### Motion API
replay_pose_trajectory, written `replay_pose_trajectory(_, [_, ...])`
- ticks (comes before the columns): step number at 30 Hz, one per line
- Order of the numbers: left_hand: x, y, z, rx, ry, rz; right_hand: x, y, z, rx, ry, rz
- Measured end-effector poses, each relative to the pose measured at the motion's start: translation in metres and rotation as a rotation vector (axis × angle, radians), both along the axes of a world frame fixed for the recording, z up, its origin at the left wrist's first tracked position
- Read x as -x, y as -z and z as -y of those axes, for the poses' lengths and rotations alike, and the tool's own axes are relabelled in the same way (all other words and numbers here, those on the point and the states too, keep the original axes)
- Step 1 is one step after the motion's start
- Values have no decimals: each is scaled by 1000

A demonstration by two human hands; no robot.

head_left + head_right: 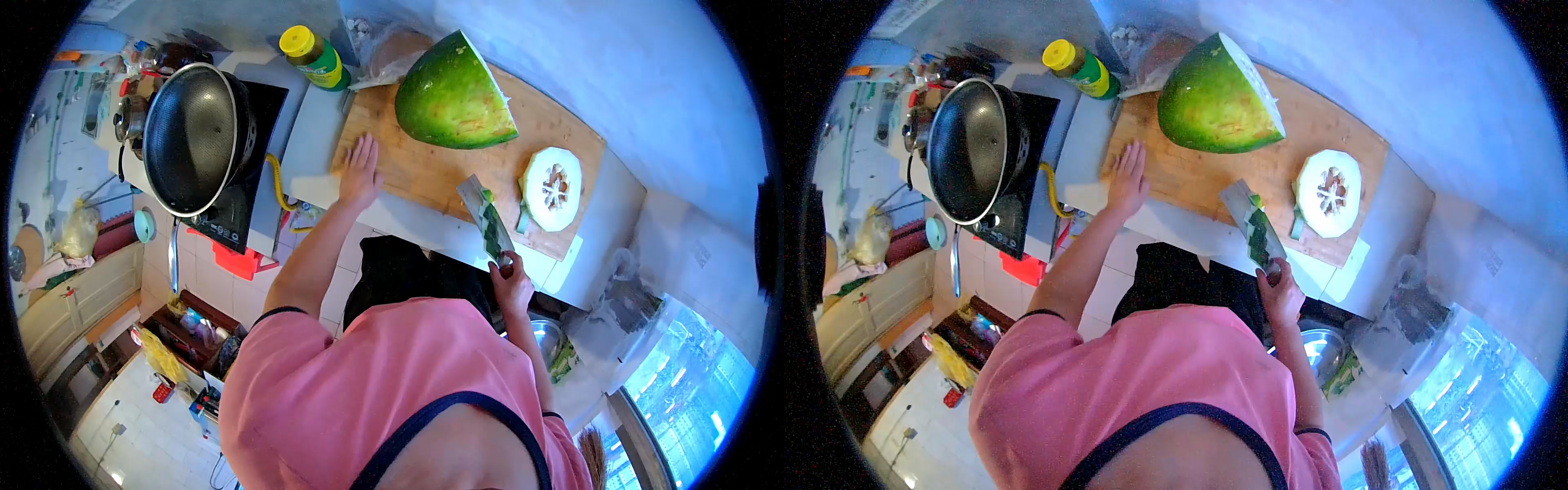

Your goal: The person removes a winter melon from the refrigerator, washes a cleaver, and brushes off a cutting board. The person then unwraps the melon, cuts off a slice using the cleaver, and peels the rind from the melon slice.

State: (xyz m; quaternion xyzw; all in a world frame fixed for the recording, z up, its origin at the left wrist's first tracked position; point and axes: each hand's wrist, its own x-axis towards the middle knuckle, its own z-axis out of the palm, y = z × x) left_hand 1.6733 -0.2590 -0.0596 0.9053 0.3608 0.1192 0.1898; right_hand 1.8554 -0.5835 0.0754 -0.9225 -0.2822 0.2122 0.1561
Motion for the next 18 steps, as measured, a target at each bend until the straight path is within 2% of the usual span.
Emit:
replay_pose_trajectory(2, [24, -11, 24, 107, 124, -24, 2, 2, 0, -12, 34, -24])
replay_pose_trajectory(5, [35, -5, 32, 48, 198, -88, 1, 5, -1, 50, 8, -29])
replay_pose_trajectory(6, [36, -2, 31, 44, 197, -88, -1, 6, -2, 47, 7, -29])
replay_pose_trajectory(8, [39, -7, 30, 322, 16, 68, -1, 8, -2, 52, 6, -74])
replay_pose_trajectory(9, [41, -2, 28, 322, 10, 66, -2, 9, -4, 52, 1, -77])
replay_pose_trajectory(11, [46, 7, 24, 60, 126, 28, -2, 11, -6, 63, 5, -75])
replay_pose_trajectory(18, [52, 10, 13, -57, 206, 115, 2, 14, -11, 16, 16, -73])
